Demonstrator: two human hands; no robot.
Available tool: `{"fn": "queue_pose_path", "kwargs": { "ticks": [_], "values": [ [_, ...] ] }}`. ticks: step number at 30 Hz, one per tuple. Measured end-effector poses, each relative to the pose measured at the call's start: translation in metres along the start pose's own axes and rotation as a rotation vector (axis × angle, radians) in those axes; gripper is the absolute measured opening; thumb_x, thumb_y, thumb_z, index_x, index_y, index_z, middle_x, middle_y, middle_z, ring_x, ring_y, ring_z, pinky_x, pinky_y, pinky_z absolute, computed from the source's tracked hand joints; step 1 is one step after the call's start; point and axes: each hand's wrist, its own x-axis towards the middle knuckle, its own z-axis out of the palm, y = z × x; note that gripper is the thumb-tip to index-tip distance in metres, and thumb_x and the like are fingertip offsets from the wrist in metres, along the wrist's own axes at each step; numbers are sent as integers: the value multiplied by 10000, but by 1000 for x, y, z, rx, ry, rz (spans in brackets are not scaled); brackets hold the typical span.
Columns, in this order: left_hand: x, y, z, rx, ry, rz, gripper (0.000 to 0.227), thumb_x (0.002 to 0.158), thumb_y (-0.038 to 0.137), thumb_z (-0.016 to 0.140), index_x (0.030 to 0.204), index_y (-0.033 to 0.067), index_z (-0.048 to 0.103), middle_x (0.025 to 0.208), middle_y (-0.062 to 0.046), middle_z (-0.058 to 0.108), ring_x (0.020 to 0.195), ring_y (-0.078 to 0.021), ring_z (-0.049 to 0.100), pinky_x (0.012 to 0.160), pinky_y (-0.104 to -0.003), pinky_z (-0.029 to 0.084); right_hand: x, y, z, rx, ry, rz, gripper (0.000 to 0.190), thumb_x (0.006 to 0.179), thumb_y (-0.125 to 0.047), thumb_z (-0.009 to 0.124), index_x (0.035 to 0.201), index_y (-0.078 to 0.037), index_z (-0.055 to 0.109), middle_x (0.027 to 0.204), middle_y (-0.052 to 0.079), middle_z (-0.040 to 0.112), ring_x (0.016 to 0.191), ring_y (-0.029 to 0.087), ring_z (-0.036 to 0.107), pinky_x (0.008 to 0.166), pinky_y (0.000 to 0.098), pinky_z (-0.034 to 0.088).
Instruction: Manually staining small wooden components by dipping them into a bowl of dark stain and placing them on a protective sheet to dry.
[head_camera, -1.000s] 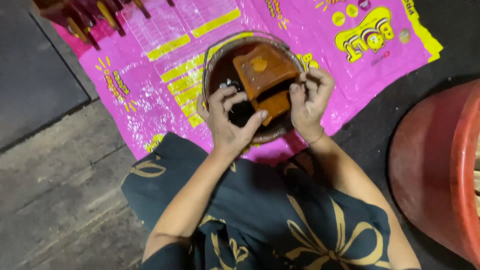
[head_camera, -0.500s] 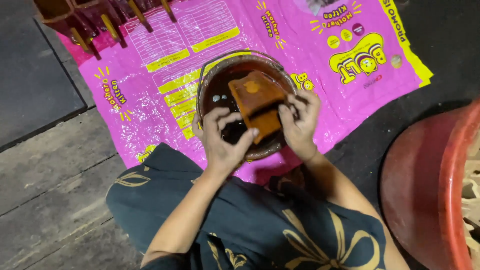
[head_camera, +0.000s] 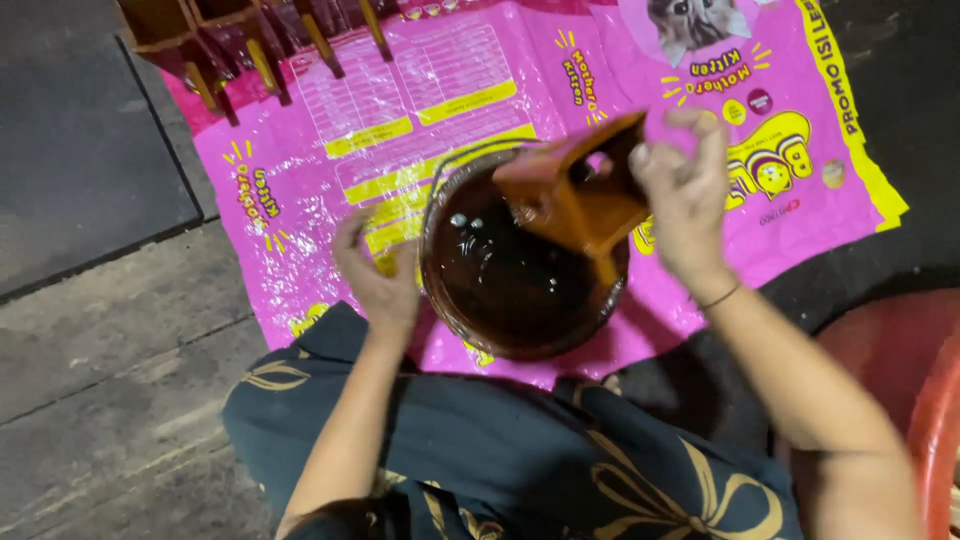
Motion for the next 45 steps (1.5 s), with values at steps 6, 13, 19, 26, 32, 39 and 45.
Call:
{"fn": "queue_pose_path", "kwargs": {
  "ticks": [6,13,19,26,32,39,45],
  "values": [
    [-26,-151,-36,846,116,-264,742,1077,578,425,1571,31,336,1682,-164,234,1561,-366,193,1256,-580,113,129,28,19,-73,-82,-79,242,1137,-41,602,1283,-129,431,713,-71,450,645,58,499,681,212,417],
    [-18,-161,-31,877,-77,-482,692,953,548,475,1432,51,537,1624,-191,370,1526,-407,205,1188,-656,31,268,141,91,-216,-117,-257,287,1080,-39,688,1235,-114,460,1215,90,473,777,113,512,736,262,460],
    [-16,-172,-30,990,-210,-525,762,943,588,427,1499,68,461,1663,-161,296,1570,-398,72,1207,-655,-34,344,245,172,-65,-58,-8,265,1055,-108,709,1169,-166,477,692,-78,388,590,56,379,527,232,251],
    [-20,-180,-28,1064,-191,-415,782,969,645,402,1495,71,476,1656,-121,321,1576,-412,118,1219,-683,24,383,295,236,-250,81,239,304,1013,-309,739,1187,-210,510,607,-112,401,512,59,396,496,269,351],
    [-22,-182,-29,1119,-243,-420,811,960,686,369,1492,85,478,1665,-113,308,1589,-391,109,1230,-673,10,390,305,261,-358,5,283,353,1012,-416,717,1216,-265,472,638,-129,430,550,68,467,516,283,400],
    [-21,-184,-26,1126,-233,-403,814,953,686,384,1489,80,476,1649,-130,337,1586,-396,136,1236,-671,18,397,304,277,-295,-39,254,330,1043,-345,698,1228,-199,468,625,-145,417,536,51,419,516,248,388],
    [-19,-180,-26,1086,-217,-393,799,954,665,423,1479,65,475,1641,-132,336,1578,-400,149,1226,-688,29,399,299,279,-358,-71,264,301,1045,-411,652,1219,-226,491,634,-149,422,533,56,416,512,259,368]
  ]
}}
